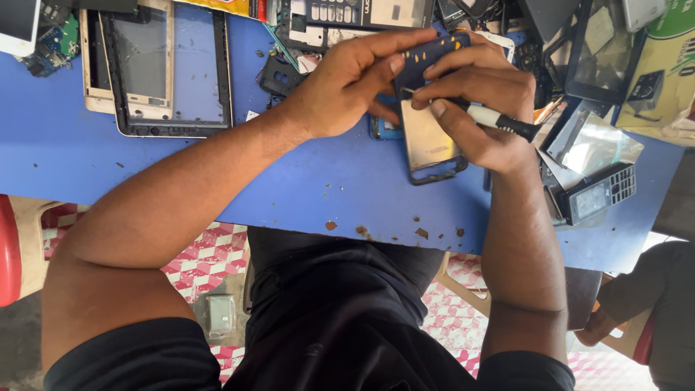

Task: The person uses a screwdriver to remove screws from a smartphone back cover, separates the cover from the chassis, and then handles a yellow plastic frame. The work occurs on a cluttered blue workbench with various phone parts and tools.

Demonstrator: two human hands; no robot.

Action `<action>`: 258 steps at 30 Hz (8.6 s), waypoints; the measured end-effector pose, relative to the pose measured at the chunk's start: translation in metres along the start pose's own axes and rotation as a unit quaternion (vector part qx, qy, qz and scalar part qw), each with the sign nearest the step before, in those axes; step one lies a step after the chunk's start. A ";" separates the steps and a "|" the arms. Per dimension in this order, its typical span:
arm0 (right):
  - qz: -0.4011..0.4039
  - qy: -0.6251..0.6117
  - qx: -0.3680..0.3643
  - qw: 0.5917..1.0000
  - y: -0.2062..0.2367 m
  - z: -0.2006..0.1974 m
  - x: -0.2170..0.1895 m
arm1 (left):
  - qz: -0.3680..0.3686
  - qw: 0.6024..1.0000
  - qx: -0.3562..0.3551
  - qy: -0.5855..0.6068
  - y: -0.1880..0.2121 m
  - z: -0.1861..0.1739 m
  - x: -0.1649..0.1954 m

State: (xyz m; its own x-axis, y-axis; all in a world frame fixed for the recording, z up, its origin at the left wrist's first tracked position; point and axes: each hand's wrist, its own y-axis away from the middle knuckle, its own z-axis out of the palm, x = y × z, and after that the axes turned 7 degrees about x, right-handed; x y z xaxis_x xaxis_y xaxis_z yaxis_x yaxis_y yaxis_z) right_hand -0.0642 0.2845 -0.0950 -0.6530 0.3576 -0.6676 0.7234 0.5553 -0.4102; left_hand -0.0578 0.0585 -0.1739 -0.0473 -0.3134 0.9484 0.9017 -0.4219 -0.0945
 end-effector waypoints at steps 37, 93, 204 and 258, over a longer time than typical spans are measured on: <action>-0.033 0.060 -0.101 0.993 -0.004 0.007 -0.015 | 0.232 0.937 0.166 -0.204 -0.001 0.003 -0.007; -0.094 0.102 0.203 0.969 0.004 0.017 0.011 | 0.079 0.967 0.214 0.116 -0.011 0.002 -0.013; -0.035 0.238 0.222 0.945 0.011 0.001 0.003 | 0.101 0.991 0.052 -0.071 0.005 0.000 -0.002; -0.175 0.261 0.153 0.937 0.000 0.019 -0.005 | 0.089 0.987 0.065 -0.114 0.004 0.001 0.005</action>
State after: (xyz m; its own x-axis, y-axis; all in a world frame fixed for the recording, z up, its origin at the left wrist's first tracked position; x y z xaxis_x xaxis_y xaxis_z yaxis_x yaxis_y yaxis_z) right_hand -0.0563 0.2684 -0.1035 -0.8250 0.5568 -0.0970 0.4233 0.4950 -0.7589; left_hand -0.0541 0.0557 -0.1689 0.2017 -0.1676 0.9650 0.9349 -0.2608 -0.2407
